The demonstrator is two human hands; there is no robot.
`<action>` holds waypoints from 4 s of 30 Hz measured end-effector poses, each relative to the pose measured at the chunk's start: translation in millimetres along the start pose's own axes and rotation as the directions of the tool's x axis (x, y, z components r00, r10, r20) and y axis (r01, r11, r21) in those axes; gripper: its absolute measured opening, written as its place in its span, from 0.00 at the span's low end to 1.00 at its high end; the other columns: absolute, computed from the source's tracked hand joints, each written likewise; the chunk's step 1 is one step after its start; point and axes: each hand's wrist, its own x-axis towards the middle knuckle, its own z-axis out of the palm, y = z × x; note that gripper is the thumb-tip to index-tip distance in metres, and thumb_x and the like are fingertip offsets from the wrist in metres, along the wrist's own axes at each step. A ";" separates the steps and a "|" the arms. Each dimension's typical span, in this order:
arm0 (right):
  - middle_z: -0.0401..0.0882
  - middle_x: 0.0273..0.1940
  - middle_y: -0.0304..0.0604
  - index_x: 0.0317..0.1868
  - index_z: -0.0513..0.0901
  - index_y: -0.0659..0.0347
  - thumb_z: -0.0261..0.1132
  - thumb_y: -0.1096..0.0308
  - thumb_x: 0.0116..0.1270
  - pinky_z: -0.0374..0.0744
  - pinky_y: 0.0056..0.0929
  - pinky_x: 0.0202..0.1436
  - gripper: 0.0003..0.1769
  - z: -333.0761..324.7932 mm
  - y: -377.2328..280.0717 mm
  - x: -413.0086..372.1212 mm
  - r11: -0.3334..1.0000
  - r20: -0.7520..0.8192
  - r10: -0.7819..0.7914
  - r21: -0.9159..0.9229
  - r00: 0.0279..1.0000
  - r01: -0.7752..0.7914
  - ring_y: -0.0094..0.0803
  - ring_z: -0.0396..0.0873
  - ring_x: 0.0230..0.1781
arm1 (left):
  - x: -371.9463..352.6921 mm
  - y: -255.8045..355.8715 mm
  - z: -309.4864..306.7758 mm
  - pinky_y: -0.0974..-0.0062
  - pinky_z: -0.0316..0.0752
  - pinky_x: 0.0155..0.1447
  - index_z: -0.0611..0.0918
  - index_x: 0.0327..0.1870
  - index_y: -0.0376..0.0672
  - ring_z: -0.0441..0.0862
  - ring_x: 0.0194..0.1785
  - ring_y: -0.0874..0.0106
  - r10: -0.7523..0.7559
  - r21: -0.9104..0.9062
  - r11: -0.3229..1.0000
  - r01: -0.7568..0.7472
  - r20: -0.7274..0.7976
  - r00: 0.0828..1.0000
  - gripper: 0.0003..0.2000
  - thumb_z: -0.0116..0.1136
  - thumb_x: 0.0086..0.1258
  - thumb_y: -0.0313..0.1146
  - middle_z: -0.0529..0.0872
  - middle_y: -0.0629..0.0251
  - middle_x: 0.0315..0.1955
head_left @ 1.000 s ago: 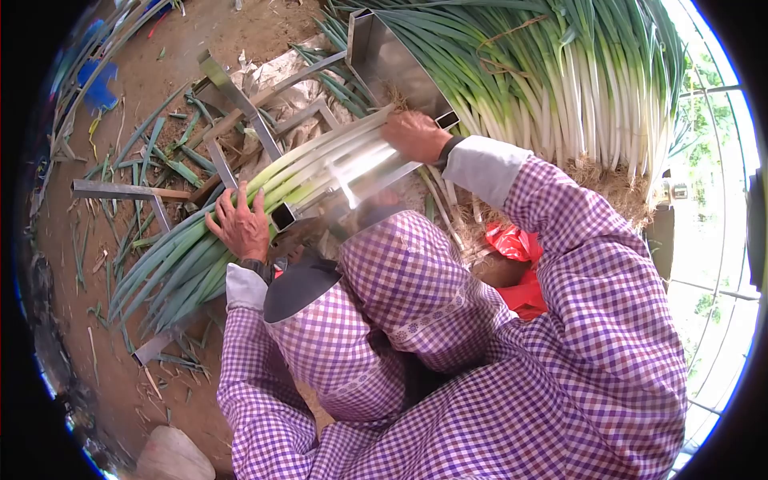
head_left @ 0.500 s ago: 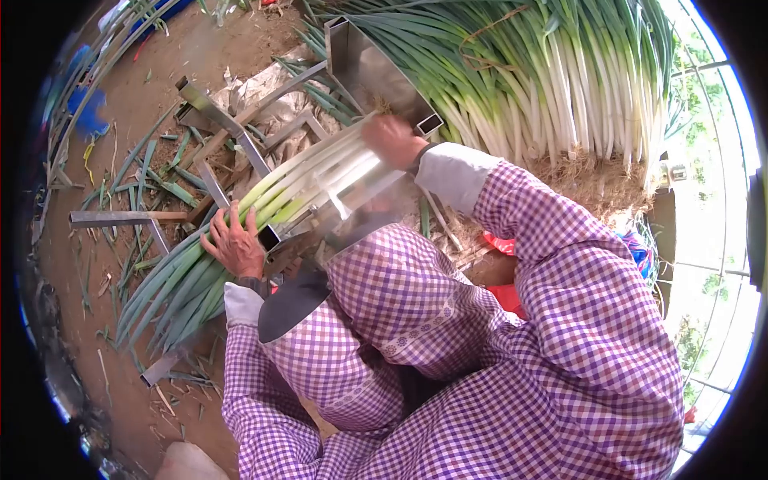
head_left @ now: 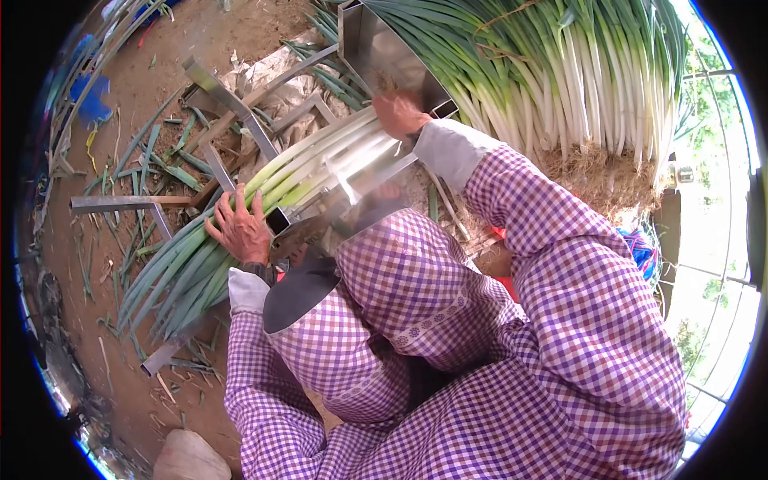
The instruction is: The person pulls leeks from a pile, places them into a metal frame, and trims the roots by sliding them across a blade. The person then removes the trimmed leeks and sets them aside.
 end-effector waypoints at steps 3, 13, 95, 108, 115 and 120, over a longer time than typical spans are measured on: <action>0.91 0.32 0.51 0.34 0.90 0.63 0.67 0.73 0.57 0.89 0.41 0.37 0.07 3.7 2.5 6.7 0.985 -0.047 0.094 0.147 0.994 -0.086 0.44 0.92 0.35 | 0.1 1.1 -2.8 0.39 0.49 0.79 0.80 0.69 0.58 0.71 0.73 0.62 0.016 0.023 1.000 -0.016 0.006 1.000 0.26 0.59 0.73 0.56 0.78 0.63 0.64; 0.90 0.31 0.50 0.52 0.84 0.68 0.70 0.73 0.60 0.87 0.36 0.33 0.19 -6.7 -72.7 -30.3 0.545 0.051 -0.328 0.826 0.943 0.145 0.38 0.90 0.30 | 0.3 4.5 -7.6 0.41 0.48 0.79 0.81 0.69 0.58 0.71 0.73 0.63 -0.001 0.022 1.000 0.000 0.034 0.999 0.25 0.58 0.75 0.55 0.77 0.64 0.65; 0.85 0.52 0.60 0.65 0.74 0.66 0.84 0.50 0.49 0.80 0.46 0.60 0.47 -87.5 316.8 -192.4 0.343 -0.063 0.894 0.733 0.443 -0.588 0.54 0.83 0.56 | -0.7 -16.7 15.2 0.42 0.53 0.78 0.80 0.67 0.49 0.71 0.74 0.58 0.038 0.101 0.994 -0.044 0.059 0.998 0.23 0.50 0.80 0.50 0.77 0.58 0.67; 0.82 0.61 0.60 0.71 0.71 0.65 0.80 0.59 0.53 0.80 0.46 0.64 0.47 -92.0 349.6 -151.7 0.368 -0.137 0.910 0.704 0.392 -0.607 0.53 0.81 0.63 | -1.7 -3.4 4.0 0.45 0.55 0.77 0.81 0.65 0.50 0.73 0.71 0.61 0.020 0.049 0.999 -0.019 -0.011 1.000 0.19 0.57 0.77 0.45 0.79 0.61 0.62; 0.82 0.63 0.62 0.72 0.72 0.63 0.73 0.59 0.57 0.77 0.47 0.70 0.42 -130.0 321.4 -152.9 0.441 -0.183 0.889 0.584 0.419 -0.681 0.57 0.80 0.66 | 1.0 10.3 -20.4 0.44 0.56 0.76 0.81 0.63 0.49 0.74 0.68 0.61 0.040 -0.019 0.999 -0.041 -0.028 0.999 0.19 0.60 0.75 0.44 0.80 0.63 0.60; 0.79 0.67 0.65 0.77 0.67 0.69 0.74 0.59 0.55 0.74 0.39 0.73 0.50 -145.6 317.3 -172.3 0.504 -0.190 0.843 0.609 0.504 -0.613 0.53 0.78 0.69 | 0.6 11.3 -20.9 0.45 0.56 0.77 0.81 0.62 0.50 0.74 0.69 0.62 0.023 0.001 1.000 -0.023 -0.033 0.999 0.18 0.59 0.76 0.45 0.79 0.63 0.59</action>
